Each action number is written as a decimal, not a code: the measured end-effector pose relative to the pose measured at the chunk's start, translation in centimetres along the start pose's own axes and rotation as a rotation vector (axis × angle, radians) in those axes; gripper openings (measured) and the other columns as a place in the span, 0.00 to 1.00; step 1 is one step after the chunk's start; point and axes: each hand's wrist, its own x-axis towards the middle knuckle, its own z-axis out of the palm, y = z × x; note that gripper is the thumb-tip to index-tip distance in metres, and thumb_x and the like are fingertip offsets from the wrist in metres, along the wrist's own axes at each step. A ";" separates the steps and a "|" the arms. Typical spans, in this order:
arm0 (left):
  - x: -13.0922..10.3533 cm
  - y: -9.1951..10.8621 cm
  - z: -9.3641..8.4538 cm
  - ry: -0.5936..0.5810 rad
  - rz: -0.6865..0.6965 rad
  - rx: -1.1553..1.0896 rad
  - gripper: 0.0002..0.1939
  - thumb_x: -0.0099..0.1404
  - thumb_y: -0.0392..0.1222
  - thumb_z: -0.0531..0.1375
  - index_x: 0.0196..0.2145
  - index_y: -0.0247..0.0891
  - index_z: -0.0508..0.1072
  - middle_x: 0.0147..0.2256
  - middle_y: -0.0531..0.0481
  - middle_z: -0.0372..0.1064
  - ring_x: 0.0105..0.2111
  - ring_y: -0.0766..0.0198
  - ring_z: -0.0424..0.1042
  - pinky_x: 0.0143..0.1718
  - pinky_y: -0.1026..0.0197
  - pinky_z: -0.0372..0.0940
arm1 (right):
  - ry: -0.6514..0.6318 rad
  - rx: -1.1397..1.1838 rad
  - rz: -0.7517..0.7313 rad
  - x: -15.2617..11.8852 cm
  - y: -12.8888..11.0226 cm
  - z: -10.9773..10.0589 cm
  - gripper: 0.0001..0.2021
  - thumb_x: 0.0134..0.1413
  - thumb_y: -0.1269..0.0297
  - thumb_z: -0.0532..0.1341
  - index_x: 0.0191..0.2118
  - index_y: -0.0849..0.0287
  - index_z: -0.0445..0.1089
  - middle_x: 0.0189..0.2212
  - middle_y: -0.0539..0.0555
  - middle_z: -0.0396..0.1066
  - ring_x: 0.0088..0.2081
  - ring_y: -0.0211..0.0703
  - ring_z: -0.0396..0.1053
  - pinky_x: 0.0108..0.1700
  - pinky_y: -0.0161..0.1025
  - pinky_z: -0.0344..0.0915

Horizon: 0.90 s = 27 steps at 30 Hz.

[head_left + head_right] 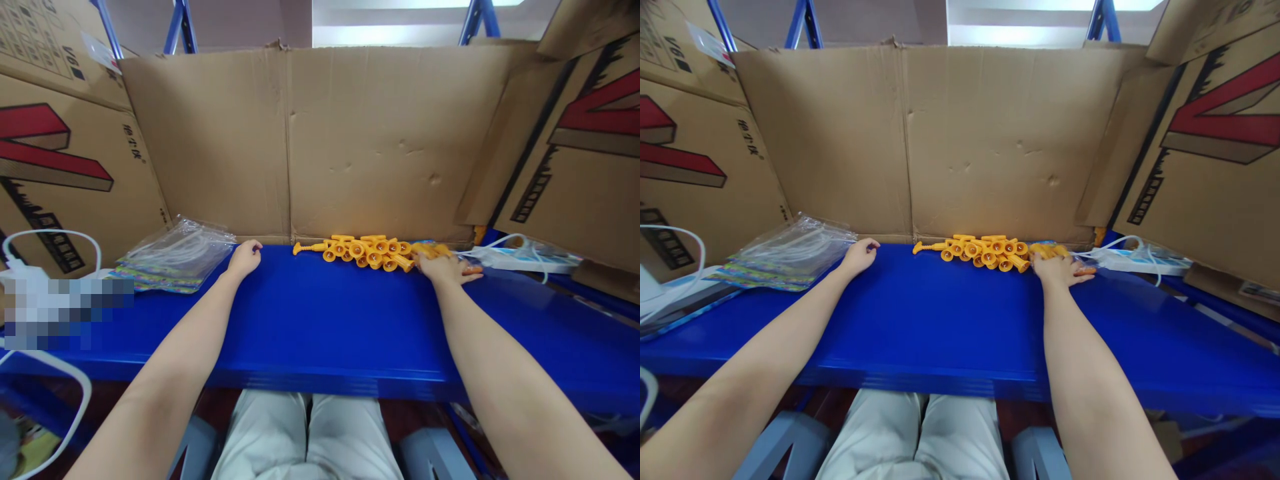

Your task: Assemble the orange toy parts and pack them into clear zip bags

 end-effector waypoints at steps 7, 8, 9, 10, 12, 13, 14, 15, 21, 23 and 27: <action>-0.2 0.7 -0.3 -0.048 0.000 0.023 0.13 0.57 0.31 0.52 0.37 0.36 0.74 0.39 0.45 0.75 0.36 0.60 0.73 0.44 0.59 0.66 | 0.047 -0.019 0.045 0.3 0.2 0.5 0.30 0.55 0.51 0.53 0.59 0.64 0.62 0.61 0.71 0.53 0.65 0.66 0.42 0.59 0.70 0.36; -0.2 0.8 -0.3 -0.059 0.001 0.037 0.14 0.57 0.31 0.52 0.37 0.36 0.74 0.40 0.45 0.75 0.37 0.60 0.73 0.45 0.59 0.66 | 0.044 -0.019 0.055 0.5 0.2 0.6 0.30 0.55 0.51 0.53 0.59 0.64 0.62 0.61 0.70 0.53 0.65 0.67 0.42 0.60 0.70 0.35; -0.2 0.9 -0.3 -0.070 0.001 0.053 0.14 0.57 0.31 0.52 0.38 0.36 0.74 0.40 0.45 0.74 0.37 0.60 0.73 0.45 0.59 0.66 | 0.042 -0.015 0.065 0.6 0.2 0.6 0.31 0.55 0.50 0.53 0.59 0.65 0.62 0.62 0.70 0.53 0.65 0.67 0.41 0.61 0.69 0.33; -0.3 1.1 -0.4 -0.081 -0.001 0.073 0.15 0.57 0.31 0.52 0.39 0.36 0.75 0.41 0.45 0.74 0.38 0.60 0.73 0.46 0.59 0.66 | 0.040 -0.010 0.076 0.7 0.2 0.7 0.31 0.54 0.50 0.53 0.59 0.65 0.63 0.62 0.69 0.53 0.65 0.67 0.41 0.61 0.68 0.32; -0.4 1.4 -0.5 -0.112 -0.007 0.118 0.16 0.58 0.31 0.51 0.40 0.36 0.75 0.42 0.44 0.74 0.41 0.59 0.72 0.48 0.59 0.65 | 0.047 0.005 0.092 0.8 0.2 0.8 0.31 0.54 0.49 0.53 0.58 0.64 0.63 0.62 0.68 0.53 0.65 0.66 0.40 0.62 0.66 0.30; -0.5 1.6 -0.6 -0.133 -0.016 0.148 0.17 0.58 0.32 0.51 0.41 0.36 0.75 0.44 0.44 0.73 0.44 0.58 0.72 0.49 0.59 0.64 | 0.054 0.013 0.095 0.9 0.2 0.8 0.31 0.53 0.49 0.54 0.58 0.64 0.63 0.63 0.67 0.53 0.65 0.65 0.40 0.62 0.66 0.30; -0.6 1.7 -0.7 -0.155 -0.034 0.187 0.17 0.58 0.32 0.51 0.43 0.36 0.74 0.46 0.43 0.72 0.46 0.57 0.71 0.51 0.58 0.64 | 0.058 0.020 0.095 0.9 0.2 0.9 0.31 0.54 0.50 0.54 0.59 0.64 0.63 0.63 0.66 0.52 0.65 0.64 0.40 0.62 0.65 0.30; -0.7 1.9 -0.8 -0.173 -0.061 0.233 0.18 0.58 0.33 0.52 0.45 0.36 0.74 0.48 0.42 0.71 0.49 0.55 0.69 0.52 0.56 0.63 | 0.064 0.024 0.101 0.9 0.2 0.9 0.31 0.54 0.50 0.54 0.59 0.64 0.62 0.63 0.66 0.52 0.65 0.63 0.40 0.63 0.64 0.30; -1.5 2.9 -1.8 -0.244 -0.317 0.433 0.29 0.59 0.40 0.54 0.58 0.27 0.63 0.61 0.30 0.55 0.62 0.42 0.52 0.60 0.41 0.51 | 0.092 0.046 0.126 1.1 0.1 1.1 0.32 0.55 0.51 0.53 0.62 0.65 0.58 0.64 0.68 0.49 0.66 0.62 0.39 0.63 0.64 0.30; -1.4 2.7 -2.1 -0.254 -0.415 0.459 0.34 0.58 0.41 0.55 0.61 0.25 0.59 0.64 0.28 0.47 0.65 0.39 0.43 0.61 0.35 0.44 | 0.090 0.062 0.117 1.2 0.2 1.1 0.32 0.56 0.50 0.52 0.61 0.64 0.59 0.64 0.68 0.49 0.66 0.61 0.40 0.63 0.65 0.29; -1.0 1.5 -2.9 -0.218 -0.532 0.467 0.40 0.54 0.39 0.56 0.64 0.25 0.53 0.66 0.26 0.36 0.65 0.34 0.32 0.57 0.24 0.35 | 0.128 0.152 0.080 1.2 0.3 1.1 0.30 0.57 0.50 0.49 0.60 0.64 0.60 0.64 0.68 0.50 0.66 0.63 0.42 0.62 0.68 0.31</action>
